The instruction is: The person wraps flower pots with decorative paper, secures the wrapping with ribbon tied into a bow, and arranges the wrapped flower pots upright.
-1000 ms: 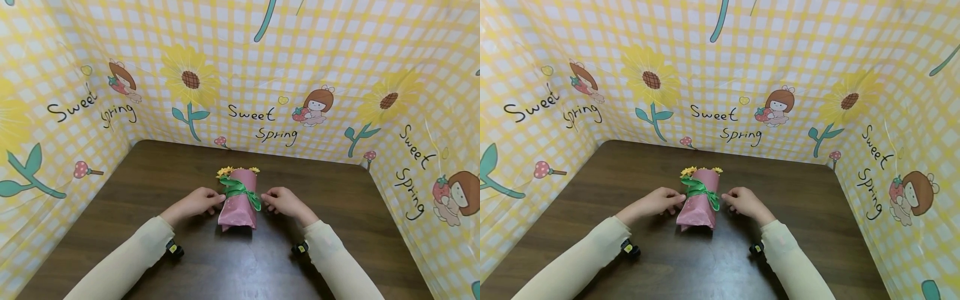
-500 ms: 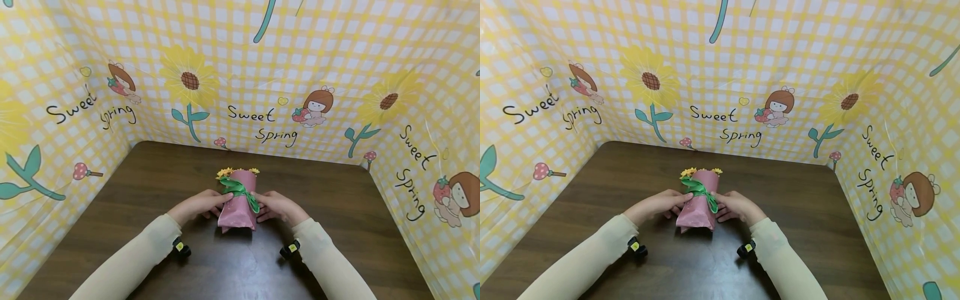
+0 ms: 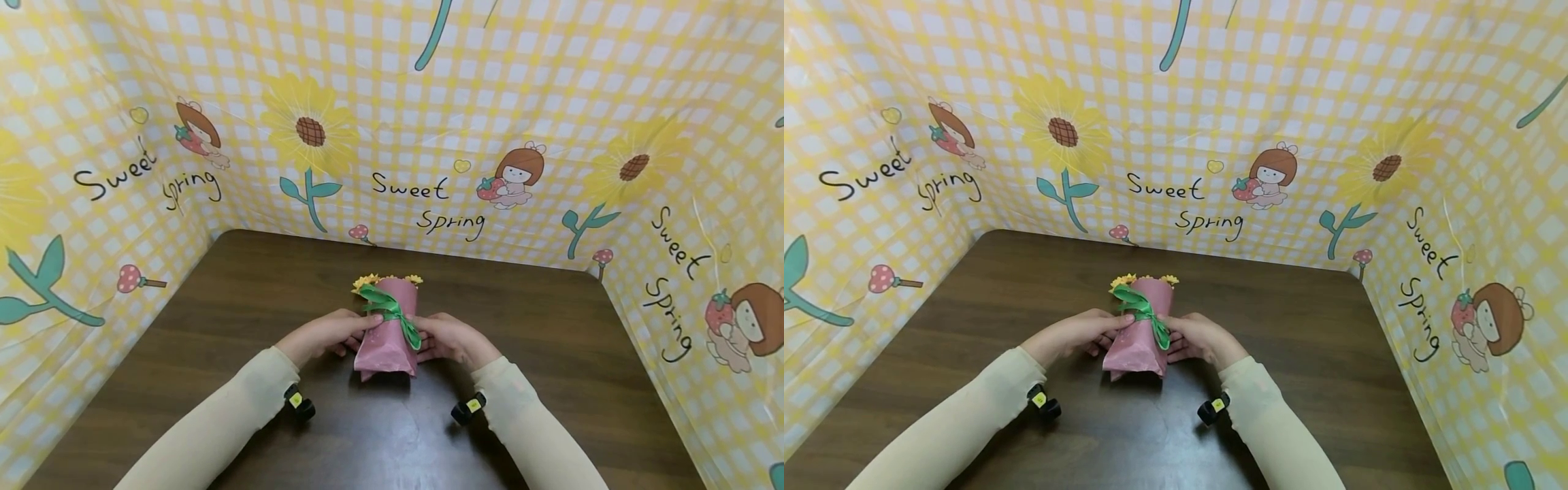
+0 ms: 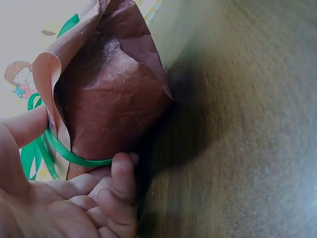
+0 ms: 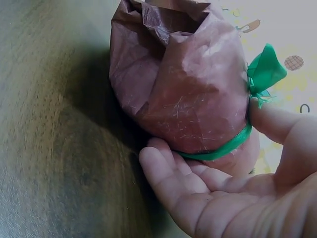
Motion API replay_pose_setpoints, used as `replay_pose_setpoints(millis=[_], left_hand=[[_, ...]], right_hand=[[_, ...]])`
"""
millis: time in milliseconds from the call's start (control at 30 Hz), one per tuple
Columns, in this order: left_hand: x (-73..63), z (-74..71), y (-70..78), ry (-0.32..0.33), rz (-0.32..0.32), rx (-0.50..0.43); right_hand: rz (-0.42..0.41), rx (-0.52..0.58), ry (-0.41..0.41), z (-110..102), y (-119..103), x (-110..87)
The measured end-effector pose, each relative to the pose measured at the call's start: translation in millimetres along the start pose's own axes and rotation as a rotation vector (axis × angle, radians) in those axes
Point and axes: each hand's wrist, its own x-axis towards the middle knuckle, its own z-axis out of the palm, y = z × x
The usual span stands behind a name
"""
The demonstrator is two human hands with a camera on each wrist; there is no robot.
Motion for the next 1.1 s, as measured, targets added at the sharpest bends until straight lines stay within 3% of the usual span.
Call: replay_pose_setpoints(millis=[367, 633, 900, 1100], left_hand=[[-2.0, 3.7, 2.6, 0.034, 0.026, -0.041], [-11.3, 4.9, 16.9, 0.106, 0.136, -0.092], [-17.5, 6.6, 26.2, 0.156, 0.237, -0.049], [-19.4, 10.3, 31.2, 0.23, 0.396, -0.016]], right_hand=[[-0.042, 0.009, 0.036, 3, 0, -3.9], [-0.167, 0.003, 0.069, 3, -10, -13.3], [-0.256, -0.032, 0.173, 2, -17, -16.4], [-0.351, -0.17, 0.244, 0, -21, -20.8]])
